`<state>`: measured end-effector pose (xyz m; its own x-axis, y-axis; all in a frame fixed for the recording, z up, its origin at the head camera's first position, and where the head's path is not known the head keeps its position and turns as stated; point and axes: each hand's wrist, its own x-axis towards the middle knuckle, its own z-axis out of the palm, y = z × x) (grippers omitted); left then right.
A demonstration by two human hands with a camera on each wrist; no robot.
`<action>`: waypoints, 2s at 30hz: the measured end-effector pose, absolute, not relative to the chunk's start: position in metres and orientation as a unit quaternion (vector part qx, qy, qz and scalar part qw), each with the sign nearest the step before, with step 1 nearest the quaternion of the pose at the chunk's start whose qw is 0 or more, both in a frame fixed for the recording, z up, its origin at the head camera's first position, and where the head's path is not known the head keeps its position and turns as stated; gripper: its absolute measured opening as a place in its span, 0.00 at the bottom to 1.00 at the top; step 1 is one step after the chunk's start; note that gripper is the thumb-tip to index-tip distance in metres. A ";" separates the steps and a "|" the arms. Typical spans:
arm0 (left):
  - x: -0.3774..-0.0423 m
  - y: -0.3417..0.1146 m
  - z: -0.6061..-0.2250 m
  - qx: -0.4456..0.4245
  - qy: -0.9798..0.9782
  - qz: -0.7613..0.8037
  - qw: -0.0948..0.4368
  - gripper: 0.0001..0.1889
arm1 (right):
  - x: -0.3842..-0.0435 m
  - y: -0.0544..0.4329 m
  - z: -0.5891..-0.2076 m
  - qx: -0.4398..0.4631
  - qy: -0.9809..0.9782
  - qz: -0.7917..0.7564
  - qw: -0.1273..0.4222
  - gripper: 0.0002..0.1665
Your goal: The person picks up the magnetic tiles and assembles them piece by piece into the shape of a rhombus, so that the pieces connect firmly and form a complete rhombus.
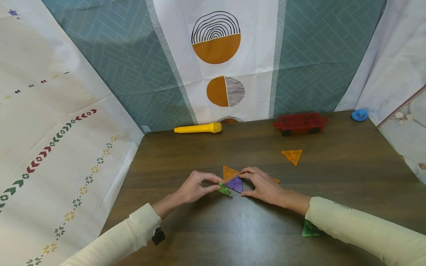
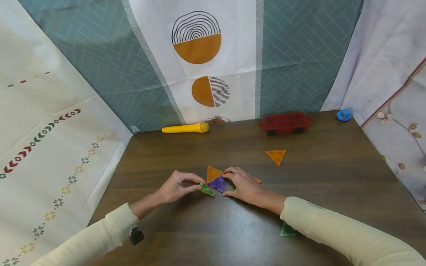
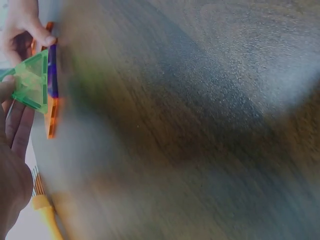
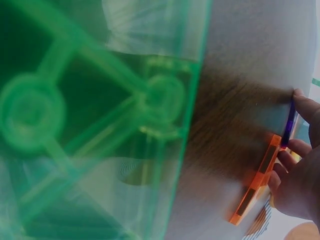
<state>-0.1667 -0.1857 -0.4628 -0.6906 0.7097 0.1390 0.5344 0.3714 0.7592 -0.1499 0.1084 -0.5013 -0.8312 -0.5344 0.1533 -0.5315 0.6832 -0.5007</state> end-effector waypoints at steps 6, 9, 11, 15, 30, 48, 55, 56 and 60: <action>-0.169 -0.178 -0.472 0.386 0.822 0.408 0.098 0.10 | -0.150 0.109 -0.501 -0.297 0.915 -0.275 0.000 0.38; -0.169 -0.174 -0.475 0.385 0.822 0.408 0.099 0.11 | -0.150 0.109 -0.501 -0.297 0.914 -0.277 -0.001 0.38; -0.169 -0.171 -0.476 0.383 0.823 0.408 0.100 0.11 | -0.151 0.109 -0.501 -0.299 0.913 -0.278 -0.002 0.38; -0.169 -0.167 -0.479 0.382 0.824 0.406 0.096 0.11 | -0.151 0.110 -0.501 -0.302 0.912 -0.279 -0.005 0.39; -0.166 -0.158 -0.486 0.376 0.826 0.412 0.074 0.11 | -0.150 0.111 -0.502 -0.307 0.910 -0.279 -0.005 0.39; -0.174 -0.165 -0.480 0.375 0.822 0.426 0.057 0.14 | -0.149 0.110 -0.503 -0.304 0.911 -0.280 -0.007 0.39; -0.190 -0.173 -0.479 0.339 0.841 0.419 0.043 0.21 | -0.147 0.111 -0.503 -0.295 0.914 -0.278 0.018 0.39; -0.193 -0.174 -0.480 0.333 0.847 0.413 0.044 0.23 | -0.147 0.110 -0.503 -0.293 0.914 -0.280 0.019 0.39; -0.201 -0.176 -0.486 0.316 0.872 0.370 0.055 0.28 | -0.147 0.110 -0.503 -0.290 0.914 -0.282 0.020 0.39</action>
<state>-0.2014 -0.1757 -0.4861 -0.7939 0.5920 0.1385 0.5109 0.5261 0.6799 -0.1468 0.1100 -0.5027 -0.8306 -0.5422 0.1270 -0.5196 0.6726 -0.5268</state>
